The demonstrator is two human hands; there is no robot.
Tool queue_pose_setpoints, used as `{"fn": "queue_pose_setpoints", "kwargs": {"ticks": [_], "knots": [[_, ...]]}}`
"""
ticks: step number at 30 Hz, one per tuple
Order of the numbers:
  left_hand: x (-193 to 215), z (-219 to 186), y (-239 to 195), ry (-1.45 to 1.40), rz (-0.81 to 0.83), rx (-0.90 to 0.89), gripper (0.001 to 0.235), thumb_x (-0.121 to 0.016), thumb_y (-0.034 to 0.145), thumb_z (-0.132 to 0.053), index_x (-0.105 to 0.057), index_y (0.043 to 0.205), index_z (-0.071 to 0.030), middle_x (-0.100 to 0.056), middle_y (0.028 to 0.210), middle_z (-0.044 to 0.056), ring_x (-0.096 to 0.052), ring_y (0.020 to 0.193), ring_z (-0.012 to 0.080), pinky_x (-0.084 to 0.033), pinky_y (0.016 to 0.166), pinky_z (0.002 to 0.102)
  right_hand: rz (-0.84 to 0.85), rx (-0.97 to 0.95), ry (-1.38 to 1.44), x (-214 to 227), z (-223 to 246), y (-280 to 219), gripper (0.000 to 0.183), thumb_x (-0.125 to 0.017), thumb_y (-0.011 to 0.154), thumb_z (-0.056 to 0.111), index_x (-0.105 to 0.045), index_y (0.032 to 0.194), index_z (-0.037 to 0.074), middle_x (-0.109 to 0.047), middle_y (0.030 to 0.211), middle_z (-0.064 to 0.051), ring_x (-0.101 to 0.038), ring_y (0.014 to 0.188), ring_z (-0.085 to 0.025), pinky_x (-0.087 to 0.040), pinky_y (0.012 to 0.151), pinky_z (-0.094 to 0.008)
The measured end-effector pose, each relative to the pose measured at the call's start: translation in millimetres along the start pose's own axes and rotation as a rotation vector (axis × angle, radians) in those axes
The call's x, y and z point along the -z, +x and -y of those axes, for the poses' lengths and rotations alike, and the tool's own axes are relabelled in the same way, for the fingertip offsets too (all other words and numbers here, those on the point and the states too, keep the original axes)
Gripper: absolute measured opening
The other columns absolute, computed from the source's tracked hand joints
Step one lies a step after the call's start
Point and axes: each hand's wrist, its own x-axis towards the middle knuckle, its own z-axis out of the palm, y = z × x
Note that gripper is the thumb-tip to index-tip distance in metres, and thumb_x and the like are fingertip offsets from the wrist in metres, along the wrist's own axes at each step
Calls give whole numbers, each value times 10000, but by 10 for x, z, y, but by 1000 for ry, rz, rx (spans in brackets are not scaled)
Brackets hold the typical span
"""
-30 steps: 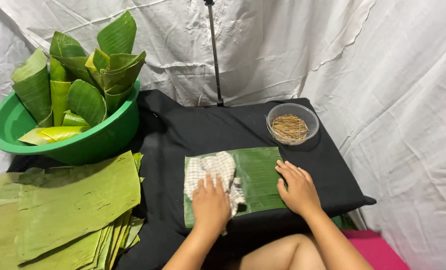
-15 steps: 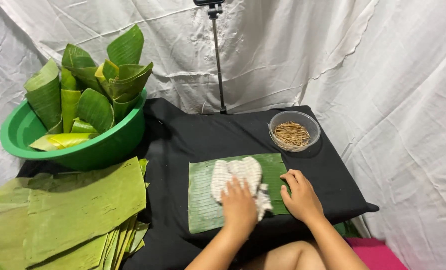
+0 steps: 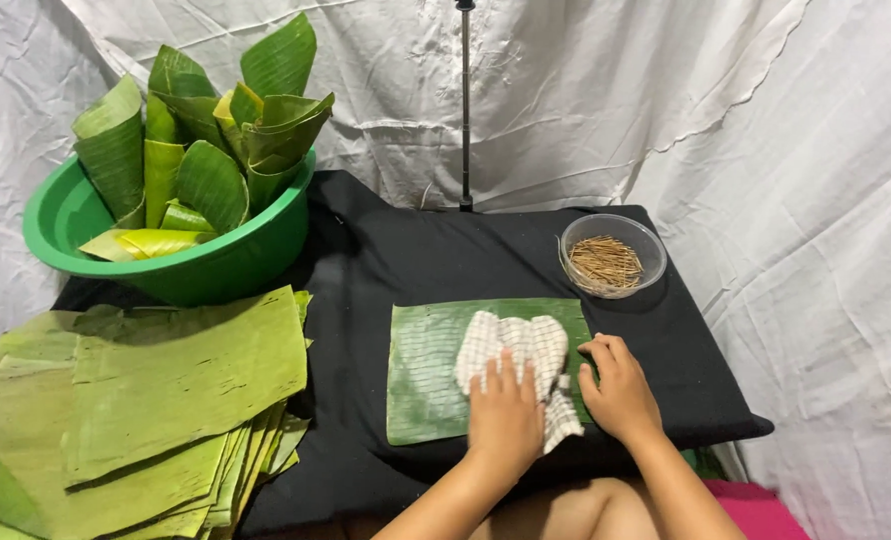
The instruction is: Preparing banana leaf cones by wiping the leaves, folding them into shape, and securing them with small wooden sticks.
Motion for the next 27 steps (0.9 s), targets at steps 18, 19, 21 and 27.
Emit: {"fn": "queue_pose_setpoints", "kwargs": {"ticks": [18,19,21,27], "knots": [[124,1085,-47,-49,2,311,733,-447,1010,-506,-248,1623,-158,-153,1691,216,-196,1525,444,-244,1157,628,-79,72,43,-12,18,-14,319,-590,917,155,-680,1210,69,-597,1228,-113,-586,1296,-300,-465,1055,-456],[220,1052,69,-47,2,305,733,-447,1010,-506,-248,1623,-158,-153,1691,216,-196,1525,444,-244,1157,628,-83,68,42,-27,19,-25,319,-590,917,155,-680,1210,69,-597,1228,-113,-586,1296,-300,-465,1055,-456],[417,967,324,-119,141,276,719,-379,1033,-495,-174,1650,-186,-74,1718,190,-102,1563,428,-178,1200,613,-52,41,62,-36,5,-20,320,-584,941,167,-676,1231,70,-588,1275,-120,-567,1347,-296,-491,1013,-455],[88,156,712,-16,-42,93,733,-492,970,-496,-343,1595,-144,-216,1669,263,-256,1499,472,-273,1126,652,-46,37,80,7,61,-8,318,-540,942,131,-666,1224,56,-600,1249,-119,-573,1330,-296,-495,970,-464]]}}
